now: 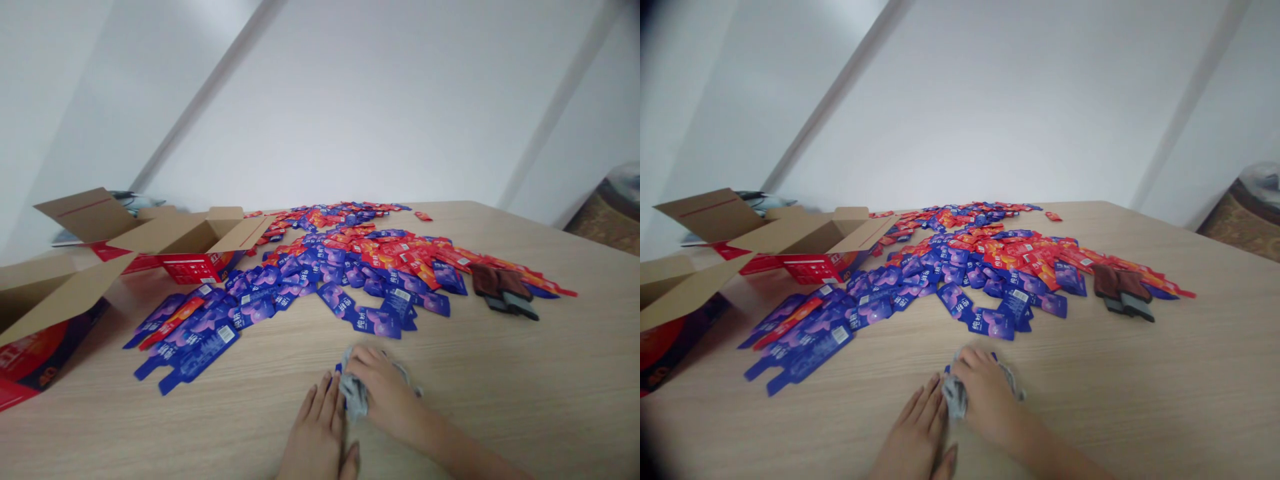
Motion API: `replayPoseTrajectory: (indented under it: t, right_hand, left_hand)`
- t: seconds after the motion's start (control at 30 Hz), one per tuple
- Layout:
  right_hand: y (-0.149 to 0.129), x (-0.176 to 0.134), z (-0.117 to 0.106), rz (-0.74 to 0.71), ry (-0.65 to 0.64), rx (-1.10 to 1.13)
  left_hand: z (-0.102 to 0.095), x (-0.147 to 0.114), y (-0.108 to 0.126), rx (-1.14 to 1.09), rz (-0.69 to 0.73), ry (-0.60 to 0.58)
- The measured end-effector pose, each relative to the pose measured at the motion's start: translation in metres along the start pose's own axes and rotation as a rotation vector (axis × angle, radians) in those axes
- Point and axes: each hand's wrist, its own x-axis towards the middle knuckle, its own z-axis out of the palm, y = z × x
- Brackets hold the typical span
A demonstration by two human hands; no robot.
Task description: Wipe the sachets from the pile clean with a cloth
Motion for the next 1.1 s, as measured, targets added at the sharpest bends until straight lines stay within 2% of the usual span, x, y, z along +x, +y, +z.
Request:
replayPoseTrajectory:
  t: [0.07, 0.13, 0.3, 0.43, 0.6, 0.67, 0.73, 0.87, 0.93, 1.03, 1.1]
  right_hand:
    - [0.003, -0.006, 0.009, 0.001, -0.04, -0.131]
    - [0.011, -0.015, 0.011, 0.021, -0.044, -0.169]
    - [0.033, -0.024, -0.008, 0.086, -0.026, -0.104]
    - [0.023, -0.013, -0.02, 0.098, -0.045, -0.07]
    - [-0.007, -0.003, 0.004, -0.029, -0.003, -0.075]
    - [-0.005, -0.006, 0.014, -0.048, -0.034, -0.136]
    - [0.007, -0.013, 0.018, -0.007, -0.037, -0.197]
    - [0.042, -0.025, 0.0, 0.121, 0.009, -0.217]
    - [0.049, -0.024, -0.013, 0.137, -0.011, -0.204]
    - [0.039, -0.014, -0.026, 0.135, -0.004, -0.173]
    - [0.024, -0.005, -0.024, 0.117, 0.055, -0.126]
  left_hand:
    - [0.001, 0.0, 0.0, 0.029, 0.015, 0.008]
    - [0.0, -0.001, 0.001, 0.061, 0.026, 0.024]
    - [0.002, -0.003, 0.001, 0.113, 0.049, 0.12]
    - [0.008, -0.004, 0.0, 0.141, 0.041, 0.185]
    - [0.006, -0.001, 0.002, 0.151, 0.037, 0.198]
    - [0.003, -0.001, 0.002, 0.149, 0.036, 0.189]
    - [0.002, -0.001, 0.001, 0.147, 0.04, 0.17]
    - [0.004, -0.001, -0.001, 0.125, 0.038, 0.143]
    - [0.005, -0.001, -0.002, 0.128, 0.029, 0.138]
    - [0.005, -0.001, -0.003, 0.15, 0.04, 0.124]
    - [0.006, -0.002, -0.004, 0.147, 0.058, 0.124]
